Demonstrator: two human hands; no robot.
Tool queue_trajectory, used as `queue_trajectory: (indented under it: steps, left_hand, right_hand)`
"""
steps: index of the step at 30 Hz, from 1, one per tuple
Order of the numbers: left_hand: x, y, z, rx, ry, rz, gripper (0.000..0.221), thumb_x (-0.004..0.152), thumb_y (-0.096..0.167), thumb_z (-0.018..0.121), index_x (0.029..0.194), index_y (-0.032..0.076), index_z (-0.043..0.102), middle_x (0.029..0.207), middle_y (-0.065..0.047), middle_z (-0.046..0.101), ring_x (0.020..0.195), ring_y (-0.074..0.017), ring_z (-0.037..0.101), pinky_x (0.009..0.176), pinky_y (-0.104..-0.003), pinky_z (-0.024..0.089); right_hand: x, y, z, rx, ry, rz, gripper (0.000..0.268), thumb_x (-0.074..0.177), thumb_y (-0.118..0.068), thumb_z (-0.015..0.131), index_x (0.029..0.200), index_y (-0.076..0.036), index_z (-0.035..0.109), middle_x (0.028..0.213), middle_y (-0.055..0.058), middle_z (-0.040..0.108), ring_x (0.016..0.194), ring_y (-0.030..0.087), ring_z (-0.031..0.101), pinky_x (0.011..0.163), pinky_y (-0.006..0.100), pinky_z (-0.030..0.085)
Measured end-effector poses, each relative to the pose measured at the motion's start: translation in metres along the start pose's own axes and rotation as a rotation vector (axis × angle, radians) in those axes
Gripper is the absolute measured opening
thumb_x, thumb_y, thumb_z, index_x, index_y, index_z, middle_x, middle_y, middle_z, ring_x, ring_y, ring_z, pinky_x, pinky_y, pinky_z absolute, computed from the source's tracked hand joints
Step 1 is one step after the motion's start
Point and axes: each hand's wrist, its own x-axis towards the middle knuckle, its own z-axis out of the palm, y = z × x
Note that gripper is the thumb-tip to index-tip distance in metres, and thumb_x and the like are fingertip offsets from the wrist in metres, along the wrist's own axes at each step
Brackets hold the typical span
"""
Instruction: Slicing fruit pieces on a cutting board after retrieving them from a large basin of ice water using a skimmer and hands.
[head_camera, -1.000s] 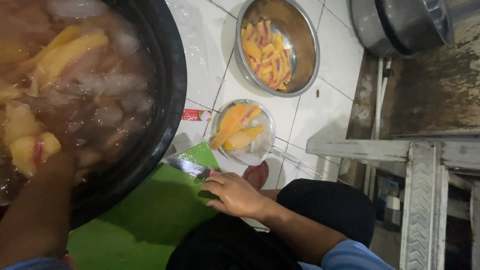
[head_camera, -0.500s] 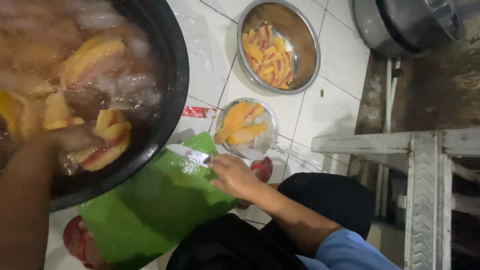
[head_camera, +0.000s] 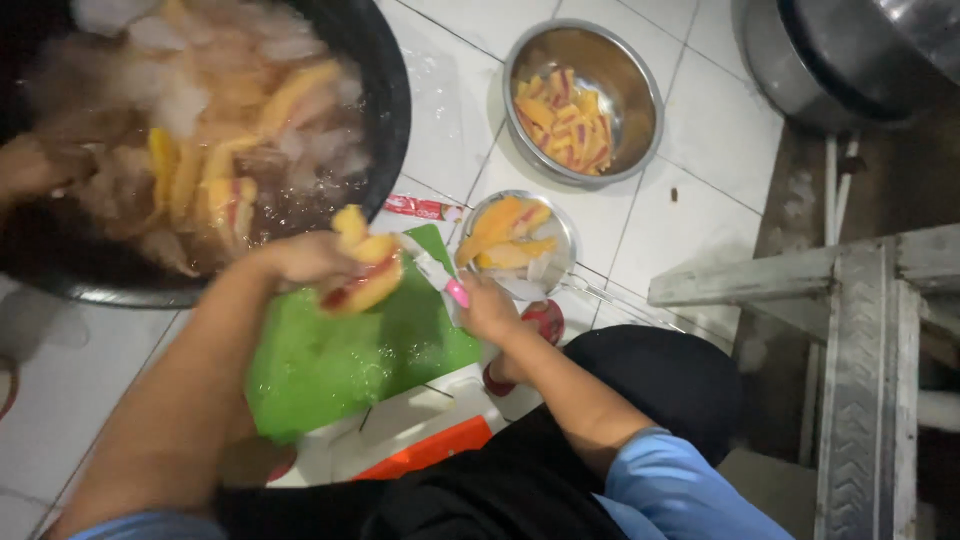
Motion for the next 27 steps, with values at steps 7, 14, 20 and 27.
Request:
queue_trajectory:
  steps: [7, 14, 20, 27]
  left_hand:
    - [0.018, -0.060, 0.064, -0.200, 0.117, 0.090, 0.038, 0.068, 0.019, 0.080, 0.101, 0.007, 0.065, 0.082, -0.008, 0.066, 0.072, -0.0198, 0.066, 0.060, -0.036, 0.055]
    - [-0.038, -0.090, 0.078, -0.125, 0.323, -0.153, 0.046, 0.080, 0.029, 0.058, 0.111, -0.005, 0.062, 0.100, -0.024, 0.065, 0.094, -0.0353, 0.064, 0.074, -0.046, 0.050]
    - [-0.026, -0.141, 0.061, 0.423, 0.457, -0.072, 0.039, 0.081, 0.031, 0.045, 0.097, 0.006, 0.071, 0.096, -0.017, 0.068, 0.096, -0.0375, 0.062, 0.084, -0.050, 0.049]
    - [0.050, -0.245, 0.013, 0.527, 0.900, -0.056, 0.033, 0.081, 0.045, 0.059, 0.088, 0.013, 0.058, 0.078, -0.013, 0.065, 0.083, -0.0336, 0.066, 0.068, -0.047, 0.053]
  right_hand:
    - [0.005, 0.030, -0.004, 0.094, 0.013, 0.080, 0.046, 0.076, -0.014, 0.056, 0.121, -0.003, 0.053, 0.114, 0.020, 0.051, 0.109, 0.039, 0.055, 0.093, 0.042, 0.045]
    - [-0.015, 0.009, -0.017, 0.196, 0.077, 0.075, 0.041, 0.080, -0.015, 0.053, 0.119, -0.006, 0.049, 0.108, 0.025, 0.054, 0.107, 0.046, 0.054, 0.091, 0.050, 0.045]
    - [-0.018, 0.009, -0.003, 0.164, 0.086, 0.052, 0.036, 0.083, -0.022, 0.052, 0.118, -0.017, 0.047, 0.103, 0.019, 0.063, 0.102, 0.038, 0.060, 0.088, 0.046, 0.049]
    - [-0.035, -0.009, 0.000, 0.132, 0.160, -0.072, 0.031, 0.080, -0.021, 0.054, 0.111, -0.018, 0.050, 0.095, 0.015, 0.063, 0.095, 0.036, 0.063, 0.081, 0.045, 0.052]
